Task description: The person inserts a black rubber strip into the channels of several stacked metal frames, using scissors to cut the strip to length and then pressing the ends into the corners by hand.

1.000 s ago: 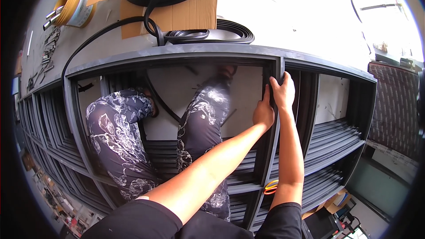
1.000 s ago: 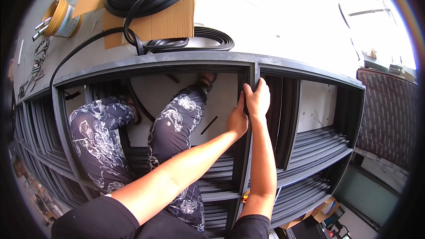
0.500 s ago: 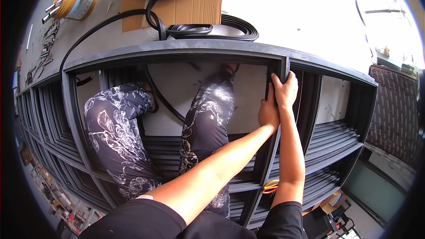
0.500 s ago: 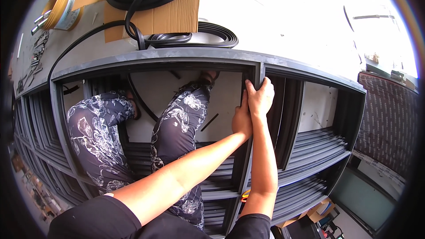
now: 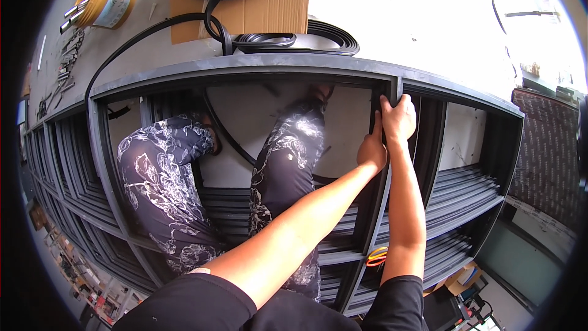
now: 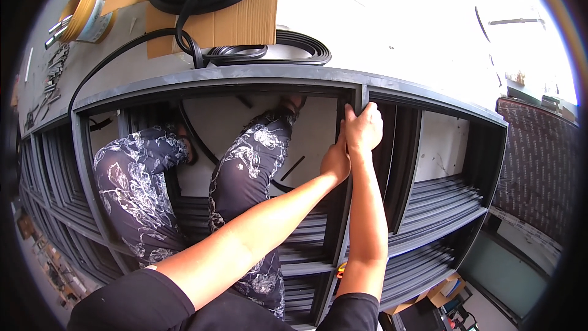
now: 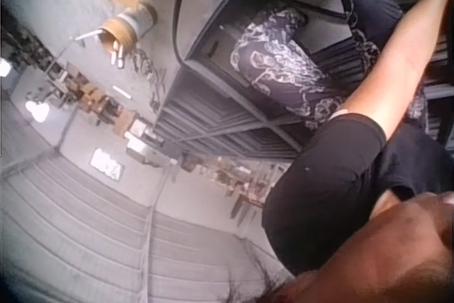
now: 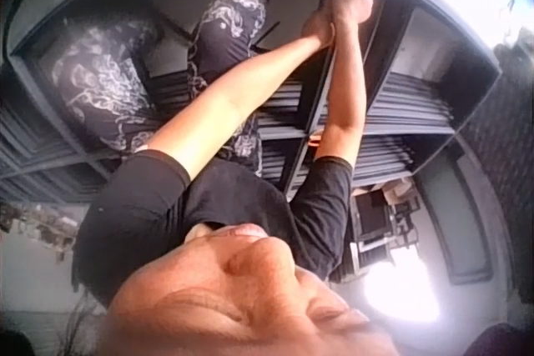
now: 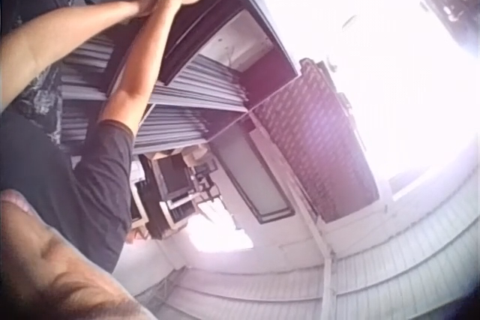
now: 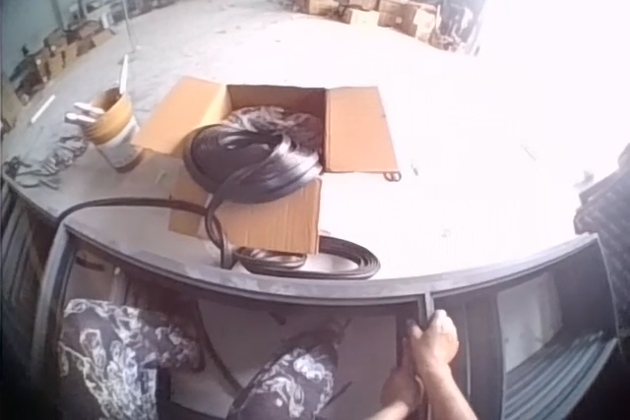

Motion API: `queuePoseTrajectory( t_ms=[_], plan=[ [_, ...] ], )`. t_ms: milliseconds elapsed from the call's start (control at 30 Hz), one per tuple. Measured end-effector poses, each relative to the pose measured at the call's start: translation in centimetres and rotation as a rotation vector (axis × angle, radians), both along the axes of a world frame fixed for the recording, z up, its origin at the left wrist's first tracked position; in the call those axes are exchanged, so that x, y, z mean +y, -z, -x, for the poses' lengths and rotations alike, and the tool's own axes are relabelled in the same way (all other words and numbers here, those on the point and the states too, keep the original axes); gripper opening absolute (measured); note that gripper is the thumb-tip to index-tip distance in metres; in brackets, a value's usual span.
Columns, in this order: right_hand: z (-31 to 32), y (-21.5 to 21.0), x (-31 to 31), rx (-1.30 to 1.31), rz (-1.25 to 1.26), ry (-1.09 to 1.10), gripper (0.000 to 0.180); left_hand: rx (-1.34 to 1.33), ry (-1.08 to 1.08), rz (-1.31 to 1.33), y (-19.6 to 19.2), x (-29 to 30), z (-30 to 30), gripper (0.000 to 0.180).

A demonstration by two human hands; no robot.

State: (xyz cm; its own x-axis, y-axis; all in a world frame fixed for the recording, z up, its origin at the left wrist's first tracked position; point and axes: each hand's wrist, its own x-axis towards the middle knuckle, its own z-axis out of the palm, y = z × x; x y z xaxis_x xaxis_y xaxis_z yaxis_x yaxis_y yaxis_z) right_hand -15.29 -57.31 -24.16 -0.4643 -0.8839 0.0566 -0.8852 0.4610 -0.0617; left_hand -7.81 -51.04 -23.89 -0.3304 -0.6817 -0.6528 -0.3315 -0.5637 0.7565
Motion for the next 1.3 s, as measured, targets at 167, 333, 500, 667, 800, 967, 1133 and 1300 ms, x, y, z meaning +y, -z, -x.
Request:
queuePoseTrajectory(
  t_ms=[167, 333, 500, 667, 800, 967, 1133, 1300],
  plan=[
    [0.8, 0.7, -1.0, 0.069, -0.071, -0.025, 0.05, -0.035, 0.004, 0.043, 1.6, 0.4, 1.0, 0.084],
    [0.9, -0.4, 2.2, -0.126, -0.023, -0.14, 0.05, 0.058, -0.103, -0.165, 1.2, -0.1, 0.5, 0.068],
    [0.4, 0.0, 1.9, -0.032, 0.032, -0.169, 0.038, 0.059, -0.033, -0.196, 1.9, -0.5, 0.5, 0.076],
    [1.1, 0.6, 1.4, -0.002, -0.07, -0.092, 0.04, -0.226, 0.11, 0.212, 1.1, 4.5, -0.1, 0.069],
    [1.2, 0.0, 1.1, -0.033, -0.127, -0.08, 0.043, -0.268, 0.304, 0.126, -0.1, 7.6, -0.2, 0.044],
    [0.5, -0.4, 3.8, -0.036, -0.083, -0.115, 0.045, -0.211, 0.311, 0.157, 0.8, 6.6, -0.6, 0.029],
    [0.1, 0.1, 5.6, 0.02, -0.042, -0.041, 0.045, -0.236, 0.283, 0.182, 0.5, 6.0, -0.1, 0.021],
    [0.0, 0.4, 4.7, 0.03, 0.03, -0.038, 0.047, -0.281, 0.295, 0.276, 1.7, 5.1, 0.2, 0.023]
  ],
)
